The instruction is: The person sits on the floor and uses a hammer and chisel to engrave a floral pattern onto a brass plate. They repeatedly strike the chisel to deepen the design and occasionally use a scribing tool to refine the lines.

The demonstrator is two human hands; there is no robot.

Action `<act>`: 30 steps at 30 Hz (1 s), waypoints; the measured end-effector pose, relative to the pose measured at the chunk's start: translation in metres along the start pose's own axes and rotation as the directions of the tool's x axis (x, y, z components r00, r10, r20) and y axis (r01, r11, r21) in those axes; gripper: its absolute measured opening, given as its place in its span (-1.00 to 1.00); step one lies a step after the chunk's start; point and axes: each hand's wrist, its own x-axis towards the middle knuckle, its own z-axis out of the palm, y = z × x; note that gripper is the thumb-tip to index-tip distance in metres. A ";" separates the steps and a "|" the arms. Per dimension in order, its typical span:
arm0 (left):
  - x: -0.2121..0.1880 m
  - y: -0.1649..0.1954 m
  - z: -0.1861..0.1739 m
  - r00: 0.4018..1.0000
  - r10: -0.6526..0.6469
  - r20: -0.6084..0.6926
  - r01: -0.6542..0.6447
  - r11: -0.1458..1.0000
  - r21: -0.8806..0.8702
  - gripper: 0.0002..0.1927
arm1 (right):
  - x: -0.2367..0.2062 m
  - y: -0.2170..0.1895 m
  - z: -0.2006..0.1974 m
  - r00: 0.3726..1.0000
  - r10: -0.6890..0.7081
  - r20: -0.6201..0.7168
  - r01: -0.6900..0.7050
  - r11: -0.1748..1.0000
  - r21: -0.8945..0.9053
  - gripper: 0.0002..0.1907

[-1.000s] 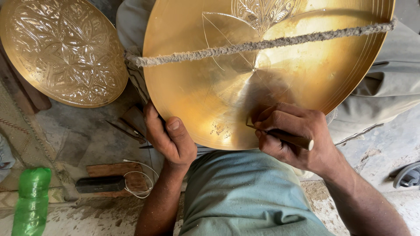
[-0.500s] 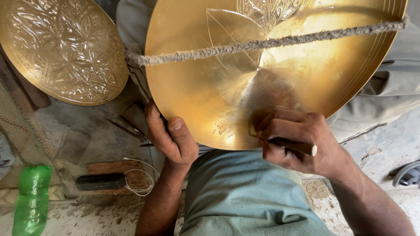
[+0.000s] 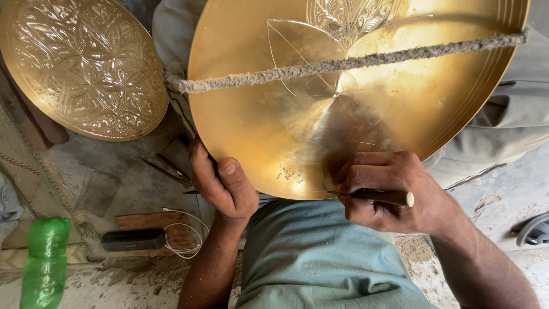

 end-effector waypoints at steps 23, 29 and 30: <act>0.000 -0.002 -0.002 0.997 -0.045 -0.059 0.045 0.999 0.003 -0.50 | -0.043 0.001 0.057 0.685 -0.012 -0.728 -0.212 0.953 -0.215 -0.82; 0.000 -0.003 -0.001 0.997 -0.041 -0.058 0.040 0.999 -0.023 -0.50 | -0.048 0.006 0.055 0.715 -0.018 -0.699 -0.218 0.944 -0.247 -0.81; 0.000 -0.003 -0.001 0.997 -0.043 -0.057 0.042 0.999 -0.024 -0.50 | -0.048 0.006 0.055 0.718 -0.011 -0.696 -0.214 0.948 -0.237 -0.81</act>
